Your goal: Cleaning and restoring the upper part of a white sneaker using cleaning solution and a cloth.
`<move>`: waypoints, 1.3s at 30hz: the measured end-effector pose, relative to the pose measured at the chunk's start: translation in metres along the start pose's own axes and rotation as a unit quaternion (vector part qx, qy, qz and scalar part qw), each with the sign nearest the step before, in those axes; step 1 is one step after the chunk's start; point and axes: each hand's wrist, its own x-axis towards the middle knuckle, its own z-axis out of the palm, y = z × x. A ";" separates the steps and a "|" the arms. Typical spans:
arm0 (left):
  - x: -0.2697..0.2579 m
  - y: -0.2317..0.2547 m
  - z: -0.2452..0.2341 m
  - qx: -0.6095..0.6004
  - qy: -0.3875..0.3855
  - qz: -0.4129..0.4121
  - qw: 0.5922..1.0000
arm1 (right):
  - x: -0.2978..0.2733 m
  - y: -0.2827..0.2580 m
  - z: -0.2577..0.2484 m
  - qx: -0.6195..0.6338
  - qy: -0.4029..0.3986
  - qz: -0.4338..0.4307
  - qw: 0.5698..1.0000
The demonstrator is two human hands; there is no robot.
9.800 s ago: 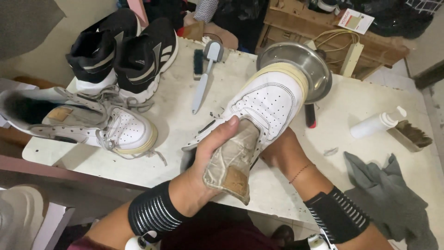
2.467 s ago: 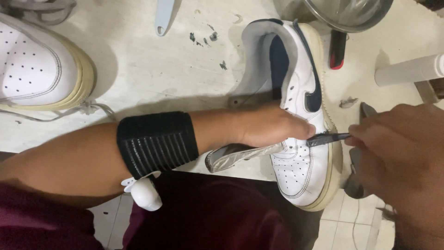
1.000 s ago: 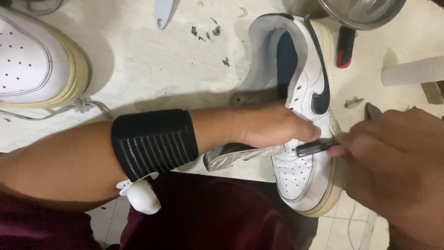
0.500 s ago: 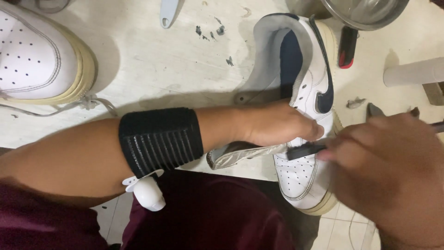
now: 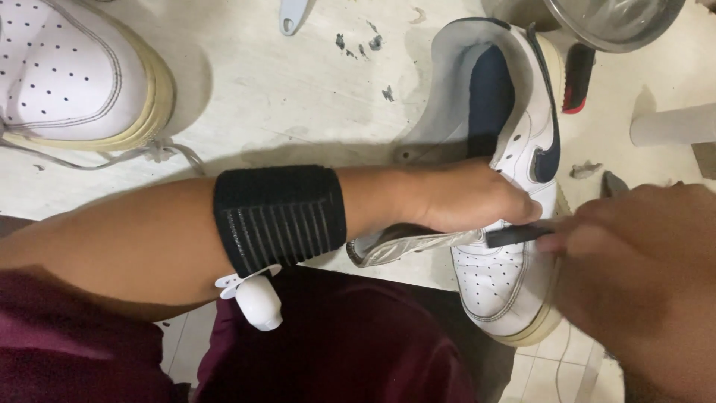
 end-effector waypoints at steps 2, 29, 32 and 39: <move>0.000 0.008 0.001 -0.015 -0.014 -0.015 1.000 | 0.001 -0.003 -0.004 -0.005 0.003 -0.022 1.000; -0.008 0.016 -0.001 0.030 -0.003 -0.074 0.997 | -0.031 0.010 0.019 0.069 0.061 0.182 0.979; -0.006 0.017 0.001 0.043 -0.004 -0.086 0.995 | 0.006 -0.010 0.000 0.059 0.042 0.033 0.997; -0.006 0.013 0.001 0.007 0.014 -0.055 0.998 | -0.031 0.004 0.034 0.007 0.039 0.064 0.997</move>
